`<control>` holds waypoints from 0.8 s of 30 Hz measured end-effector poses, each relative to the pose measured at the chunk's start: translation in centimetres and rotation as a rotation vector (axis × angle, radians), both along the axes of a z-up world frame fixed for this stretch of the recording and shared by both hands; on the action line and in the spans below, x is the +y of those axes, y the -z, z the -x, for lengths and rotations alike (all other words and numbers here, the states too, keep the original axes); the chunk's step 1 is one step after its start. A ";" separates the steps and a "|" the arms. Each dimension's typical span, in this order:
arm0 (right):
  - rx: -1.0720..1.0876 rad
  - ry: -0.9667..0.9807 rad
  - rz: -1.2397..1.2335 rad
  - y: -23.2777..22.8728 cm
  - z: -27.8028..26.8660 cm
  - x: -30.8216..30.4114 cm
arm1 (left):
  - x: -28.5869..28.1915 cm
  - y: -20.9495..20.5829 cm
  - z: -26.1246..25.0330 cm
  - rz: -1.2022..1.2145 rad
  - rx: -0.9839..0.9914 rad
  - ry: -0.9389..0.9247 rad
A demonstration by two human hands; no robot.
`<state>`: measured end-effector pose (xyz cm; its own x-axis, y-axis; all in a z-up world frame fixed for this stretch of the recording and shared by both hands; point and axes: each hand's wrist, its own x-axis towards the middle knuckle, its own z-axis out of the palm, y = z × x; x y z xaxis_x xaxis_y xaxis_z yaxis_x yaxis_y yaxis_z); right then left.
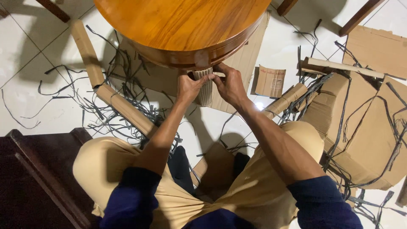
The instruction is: Wrapping a wooden stool leg with cardboard and securing it with plastic ties for protection
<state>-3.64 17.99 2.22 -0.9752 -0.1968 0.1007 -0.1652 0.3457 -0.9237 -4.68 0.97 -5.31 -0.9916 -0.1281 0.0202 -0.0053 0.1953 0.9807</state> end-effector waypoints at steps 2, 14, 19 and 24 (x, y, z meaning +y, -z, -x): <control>-0.009 -0.003 0.013 0.3 0.4 0.2 | -0.2 1.9 1.4 0.159 -0.166 0.008; -0.082 -0.007 0.065 1.3 1.1 0.9 | -2.2 0.5 1.7 0.280 -0.463 0.255; -0.109 -0.051 0.091 2.2 1.5 1.2 | -2.8 -2.2 0.1 0.217 -0.498 0.308; -0.102 -0.078 0.102 -0.1 1.2 0.9 | -1.7 -4.8 2.4 0.385 -0.706 0.282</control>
<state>-4.87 18.91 2.27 -0.9636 -0.2661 0.0253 -0.0913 0.2386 -0.9668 -7.10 -0.75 -0.54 -0.7819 0.0151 -0.6232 -0.4914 0.6002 0.6311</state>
